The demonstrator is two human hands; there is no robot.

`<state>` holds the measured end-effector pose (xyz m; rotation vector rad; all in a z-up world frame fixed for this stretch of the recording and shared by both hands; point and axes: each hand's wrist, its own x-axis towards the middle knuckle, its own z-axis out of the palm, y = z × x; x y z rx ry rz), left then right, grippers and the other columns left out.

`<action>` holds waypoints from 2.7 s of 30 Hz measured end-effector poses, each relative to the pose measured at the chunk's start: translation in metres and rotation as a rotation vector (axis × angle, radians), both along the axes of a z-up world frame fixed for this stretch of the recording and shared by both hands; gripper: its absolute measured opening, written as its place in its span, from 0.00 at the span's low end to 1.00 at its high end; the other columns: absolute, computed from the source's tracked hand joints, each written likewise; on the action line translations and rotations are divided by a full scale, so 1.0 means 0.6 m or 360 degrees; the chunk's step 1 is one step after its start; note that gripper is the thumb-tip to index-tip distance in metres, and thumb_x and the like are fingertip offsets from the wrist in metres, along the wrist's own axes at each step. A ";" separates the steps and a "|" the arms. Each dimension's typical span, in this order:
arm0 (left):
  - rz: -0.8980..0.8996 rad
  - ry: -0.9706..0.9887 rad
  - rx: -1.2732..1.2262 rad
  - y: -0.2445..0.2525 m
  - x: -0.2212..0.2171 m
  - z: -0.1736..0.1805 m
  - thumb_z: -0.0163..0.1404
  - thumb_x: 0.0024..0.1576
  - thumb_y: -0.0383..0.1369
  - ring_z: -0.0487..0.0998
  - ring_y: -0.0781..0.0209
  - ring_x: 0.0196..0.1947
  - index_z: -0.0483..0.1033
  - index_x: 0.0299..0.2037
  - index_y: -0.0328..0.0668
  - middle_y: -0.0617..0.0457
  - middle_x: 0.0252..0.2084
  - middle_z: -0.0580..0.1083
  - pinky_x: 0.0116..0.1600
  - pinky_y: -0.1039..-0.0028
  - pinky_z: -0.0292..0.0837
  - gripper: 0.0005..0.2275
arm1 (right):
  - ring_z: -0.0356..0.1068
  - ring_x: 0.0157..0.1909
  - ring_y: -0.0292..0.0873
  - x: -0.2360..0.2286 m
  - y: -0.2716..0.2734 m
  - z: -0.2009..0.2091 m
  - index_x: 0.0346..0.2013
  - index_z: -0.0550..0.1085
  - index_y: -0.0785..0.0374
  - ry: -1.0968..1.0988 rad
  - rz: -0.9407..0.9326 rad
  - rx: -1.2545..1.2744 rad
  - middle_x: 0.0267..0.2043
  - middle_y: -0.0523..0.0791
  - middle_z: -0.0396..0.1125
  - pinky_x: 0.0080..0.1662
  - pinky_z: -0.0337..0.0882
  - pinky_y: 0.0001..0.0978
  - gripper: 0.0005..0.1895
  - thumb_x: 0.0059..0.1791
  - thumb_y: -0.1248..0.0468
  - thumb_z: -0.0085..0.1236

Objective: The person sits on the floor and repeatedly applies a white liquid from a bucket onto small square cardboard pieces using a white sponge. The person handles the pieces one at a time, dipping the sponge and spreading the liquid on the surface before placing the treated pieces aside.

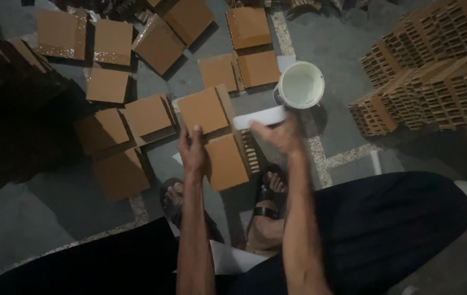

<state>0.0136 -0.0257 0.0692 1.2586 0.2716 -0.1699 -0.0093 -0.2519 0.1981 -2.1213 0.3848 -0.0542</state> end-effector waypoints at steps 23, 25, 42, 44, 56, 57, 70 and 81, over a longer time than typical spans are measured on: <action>-0.0033 -0.0046 -0.0190 -0.009 -0.014 -0.001 0.50 0.65 0.38 0.73 0.53 0.62 0.59 0.72 0.34 0.44 0.66 0.70 0.63 0.63 0.70 0.27 | 0.78 0.38 0.51 0.063 -0.002 -0.032 0.42 0.77 0.69 0.0248 0.0235 -0.0341 0.37 0.53 0.76 0.39 0.77 0.44 0.31 0.38 0.47 0.71; -0.0016 -0.0109 -0.0293 -0.007 -0.011 0.004 0.50 0.65 0.37 0.72 0.54 0.63 0.58 0.72 0.34 0.44 0.67 0.69 0.64 0.64 0.69 0.27 | 0.78 0.40 0.53 0.038 -0.010 -0.026 0.42 0.78 0.69 0.0505 0.0270 -0.0462 0.38 0.56 0.76 0.44 0.76 0.46 0.31 0.37 0.47 0.71; -0.0217 -0.0036 -0.0251 -0.016 -0.023 0.005 0.50 0.66 0.37 0.73 0.53 0.60 0.61 0.74 0.34 0.43 0.63 0.73 0.62 0.62 0.70 0.27 | 0.80 0.36 0.48 0.082 -0.008 0.022 0.39 0.80 0.70 -0.0082 -0.0023 -0.0216 0.34 0.51 0.78 0.39 0.78 0.40 0.23 0.44 0.51 0.64; -0.0251 -0.0098 -0.0253 -0.016 -0.025 0.011 0.49 0.66 0.39 0.72 0.53 0.63 0.58 0.74 0.36 0.45 0.66 0.71 0.64 0.61 0.69 0.28 | 0.80 0.35 0.49 0.059 -0.006 0.043 0.39 0.81 0.69 0.0052 -0.0031 -0.0253 0.33 0.52 0.78 0.37 0.77 0.40 0.22 0.44 0.51 0.64; -0.0311 -0.0183 -0.0282 -0.014 -0.012 0.025 0.51 0.66 0.44 0.71 0.52 0.65 0.59 0.74 0.35 0.45 0.67 0.70 0.67 0.61 0.67 0.30 | 0.79 0.40 0.53 0.029 -0.018 0.009 0.45 0.76 0.73 -0.0021 0.0106 -0.0296 0.39 0.54 0.76 0.41 0.78 0.43 0.31 0.40 0.50 0.69; -0.0295 -0.0172 -0.0350 -0.012 -0.016 0.020 0.51 0.66 0.43 0.71 0.52 0.65 0.60 0.74 0.34 0.45 0.67 0.70 0.68 0.61 0.66 0.29 | 0.78 0.40 0.54 0.012 -0.021 0.004 0.47 0.75 0.74 0.0013 0.0114 -0.0307 0.39 0.55 0.75 0.42 0.77 0.45 0.33 0.39 0.50 0.70; -0.0314 -0.0060 -0.0457 -0.015 -0.021 -0.015 0.50 0.66 0.39 0.71 0.56 0.64 0.63 0.72 0.38 0.48 0.66 0.71 0.66 0.64 0.67 0.25 | 0.79 0.39 0.48 0.091 -0.025 0.046 0.41 0.81 0.65 0.0108 -0.0061 -0.0109 0.38 0.50 0.78 0.42 0.77 0.42 0.22 0.43 0.50 0.63; -0.0255 0.0179 -0.0401 -0.006 -0.011 -0.038 0.52 0.68 0.40 0.61 0.50 0.44 0.65 0.78 0.38 0.44 0.48 0.70 0.50 0.59 0.63 0.29 | 0.76 0.37 0.48 0.029 -0.042 0.046 0.47 0.74 0.65 0.0369 0.0074 -0.0207 0.36 0.51 0.76 0.42 0.75 0.43 0.28 0.38 0.53 0.69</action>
